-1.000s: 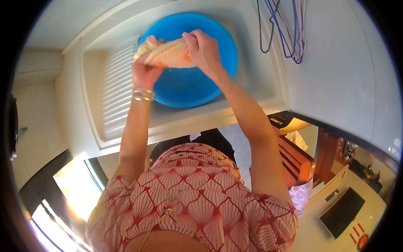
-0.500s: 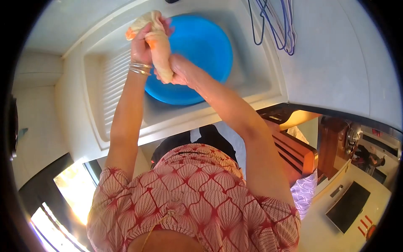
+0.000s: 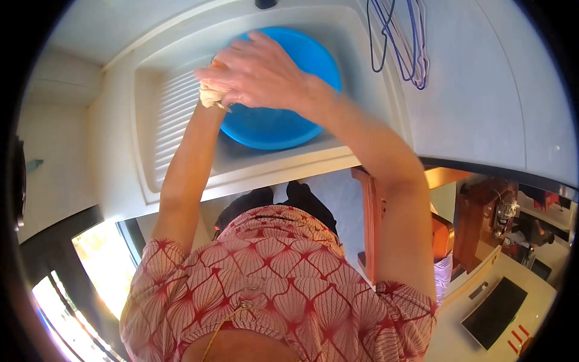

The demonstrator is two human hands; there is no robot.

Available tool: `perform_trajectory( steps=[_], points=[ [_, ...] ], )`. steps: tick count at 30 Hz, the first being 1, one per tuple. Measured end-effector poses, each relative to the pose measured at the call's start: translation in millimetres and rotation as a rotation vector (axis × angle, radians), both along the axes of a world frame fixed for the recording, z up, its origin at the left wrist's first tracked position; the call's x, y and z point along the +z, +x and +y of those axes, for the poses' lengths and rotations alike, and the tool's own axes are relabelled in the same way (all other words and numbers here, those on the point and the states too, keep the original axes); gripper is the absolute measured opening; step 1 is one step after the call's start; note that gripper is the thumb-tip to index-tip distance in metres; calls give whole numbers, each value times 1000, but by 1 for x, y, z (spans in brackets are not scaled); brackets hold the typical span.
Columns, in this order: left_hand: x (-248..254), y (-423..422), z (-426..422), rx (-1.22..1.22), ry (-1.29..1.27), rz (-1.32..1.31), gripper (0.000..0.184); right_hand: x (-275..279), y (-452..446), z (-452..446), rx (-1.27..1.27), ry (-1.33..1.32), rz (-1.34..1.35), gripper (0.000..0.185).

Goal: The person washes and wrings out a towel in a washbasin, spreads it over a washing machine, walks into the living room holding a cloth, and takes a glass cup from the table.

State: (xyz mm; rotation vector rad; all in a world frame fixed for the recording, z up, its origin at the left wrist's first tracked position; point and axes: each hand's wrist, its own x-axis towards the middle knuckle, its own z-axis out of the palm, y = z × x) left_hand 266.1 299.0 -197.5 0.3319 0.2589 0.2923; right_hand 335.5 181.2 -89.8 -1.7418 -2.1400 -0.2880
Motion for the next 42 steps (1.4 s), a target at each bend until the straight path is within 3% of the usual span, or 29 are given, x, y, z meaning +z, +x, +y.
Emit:
perform_trajectory(
  steps=[3, 6, 8, 9, 11, 15, 16, 17, 19, 20, 21, 22, 25, 26, 27, 29, 30, 32, 33, 35, 38, 39, 41, 42],
  points=[
    [17, -4, -5, 76, -41, 108, 29, 29, -6, 18, 200, 155, -137, 43],
    [34, -15, -6, 110, -54, 157, 27, 25, -16, 45, 627, 286, 100, 24],
    [47, -16, -7, 133, -69, 188, 25, 29, -17, 48, 502, -281, 533, 26],
    [51, -11, -7, 147, -71, 206, 25, 32, -11, 46, 499, -281, 537, 26],
    [57, -8, -6, 169, -62, 217, 24, 44, -1, 47, 196, 51, 805, 25],
    [49, -12, -8, 142, 214, 106, 35, 53, 17, 34, -129, 49, 989, 23],
    [46, -7, -9, 206, 359, 190, 36, 41, 24, 36, -210, 145, 1096, 20],
    [44, -4, -7, 218, 306, 177, 33, 20, 33, 41, -288, 249, 1197, 18],
    [39, 3, -1, 243, 199, 150, 29, -22, 57, 48, -391, 445, 964, 19],
    [46, 6, -7, 312, -19, 163, 30, -31, 59, 45, -389, 451, 960, 19],
    [54, 8, -15, 376, -236, 178, 32, -37, 59, 42, -442, 360, 1205, 20],
    [63, 7, -24, 434, -140, 201, 31, -44, 60, 40, -495, 266, 1449, 21],
    [40, 10, -20, 391, -95, 127, 31, -74, 60, 38, -616, 242, 1551, 25],
    [39, 12, -22, 385, -96, 126, 31, -84, 61, 37, -612, 230, 1715, 23],
    [39, 10, -25, 384, -62, 168, 33, -91, 55, 36, -617, 232, 1716, 23],
    [39, 9, -31, 366, -28, 210, 34, -106, 47, 32, -686, 203, 2057, 18],
    [37, 7, -31, 350, 69, 227, 35, -120, 44, 30, -699, 210, 2057, 18],
    [35, 5, -38, 328, 168, 250, 36, -140, 38, 27, -573, 204, 2337, 18],
    [34, 2, -42, 334, 266, 256, 37, -145, 34, 27, -575, 212, 2342, 18],
    [32, 1, -39, 337, 375, 263, 38, -152, 25, 26, -362, -116, 2757, 16],
    [3, -7, -9, -61, 482, 152, 36, -142, 0, 23, -176, -70, 2627, 29],
    [13, -7, -14, -73, 489, 153, 36, -136, -5, 17, -172, -52, 2632, 29],
    [33, -5, -19, -27, 243, 72, 32, -122, -8, 7, -168, -96, 2646, 31],
    [33, -5, -17, 8, 285, 37, 37, -117, -7, -4, 15, -99, 2643, 32]
  ],
)
